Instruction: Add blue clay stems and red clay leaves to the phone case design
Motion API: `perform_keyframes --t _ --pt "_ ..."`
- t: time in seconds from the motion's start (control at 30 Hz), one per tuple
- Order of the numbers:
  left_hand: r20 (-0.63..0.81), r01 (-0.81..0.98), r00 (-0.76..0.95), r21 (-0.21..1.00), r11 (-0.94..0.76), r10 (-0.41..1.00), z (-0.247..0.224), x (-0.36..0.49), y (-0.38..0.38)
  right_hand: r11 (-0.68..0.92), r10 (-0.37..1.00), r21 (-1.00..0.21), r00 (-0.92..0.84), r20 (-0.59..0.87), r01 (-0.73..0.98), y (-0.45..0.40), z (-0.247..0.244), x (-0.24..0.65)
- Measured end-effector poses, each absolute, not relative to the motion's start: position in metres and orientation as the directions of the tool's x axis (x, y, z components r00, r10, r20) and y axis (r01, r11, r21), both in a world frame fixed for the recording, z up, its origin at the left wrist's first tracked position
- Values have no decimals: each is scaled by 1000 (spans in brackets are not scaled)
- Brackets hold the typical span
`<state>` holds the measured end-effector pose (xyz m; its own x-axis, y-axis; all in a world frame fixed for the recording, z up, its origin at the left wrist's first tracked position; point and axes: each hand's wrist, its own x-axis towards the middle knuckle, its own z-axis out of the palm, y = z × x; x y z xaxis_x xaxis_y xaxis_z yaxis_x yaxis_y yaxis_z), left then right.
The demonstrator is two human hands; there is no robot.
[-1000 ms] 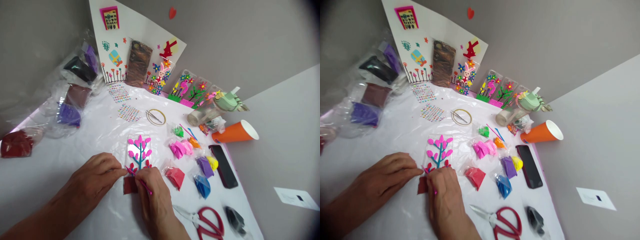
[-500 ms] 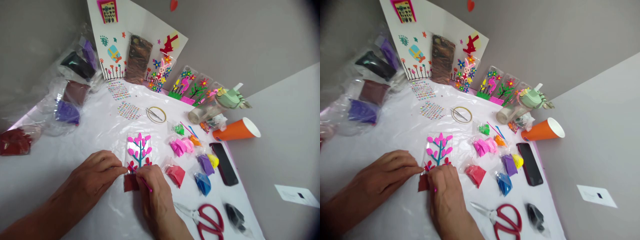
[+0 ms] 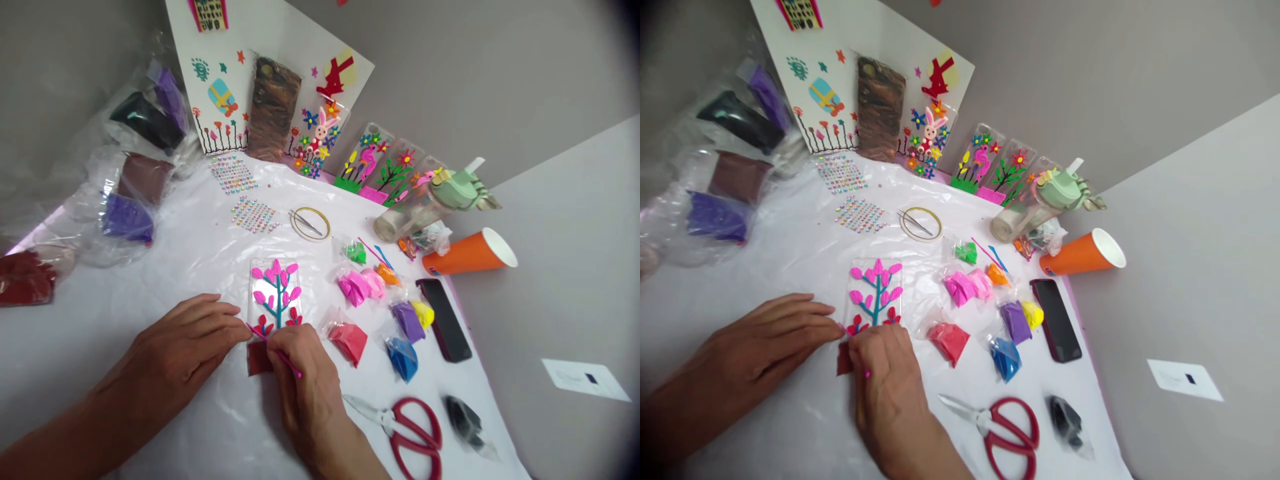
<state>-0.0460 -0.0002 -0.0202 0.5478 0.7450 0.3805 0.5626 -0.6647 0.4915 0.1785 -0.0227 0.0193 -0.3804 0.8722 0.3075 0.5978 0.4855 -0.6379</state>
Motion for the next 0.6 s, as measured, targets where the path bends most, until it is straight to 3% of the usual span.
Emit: perform_keyframes --t 0.2,0.6 --pt "366 553 544 520 -651 755 -18 -45 2 484 875 -638 -354 331 599 -22 20 180" --pt "384 550 580 466 -693 718 -18 -43 4 526 851 -569 -393 350 632 -21 18 182"
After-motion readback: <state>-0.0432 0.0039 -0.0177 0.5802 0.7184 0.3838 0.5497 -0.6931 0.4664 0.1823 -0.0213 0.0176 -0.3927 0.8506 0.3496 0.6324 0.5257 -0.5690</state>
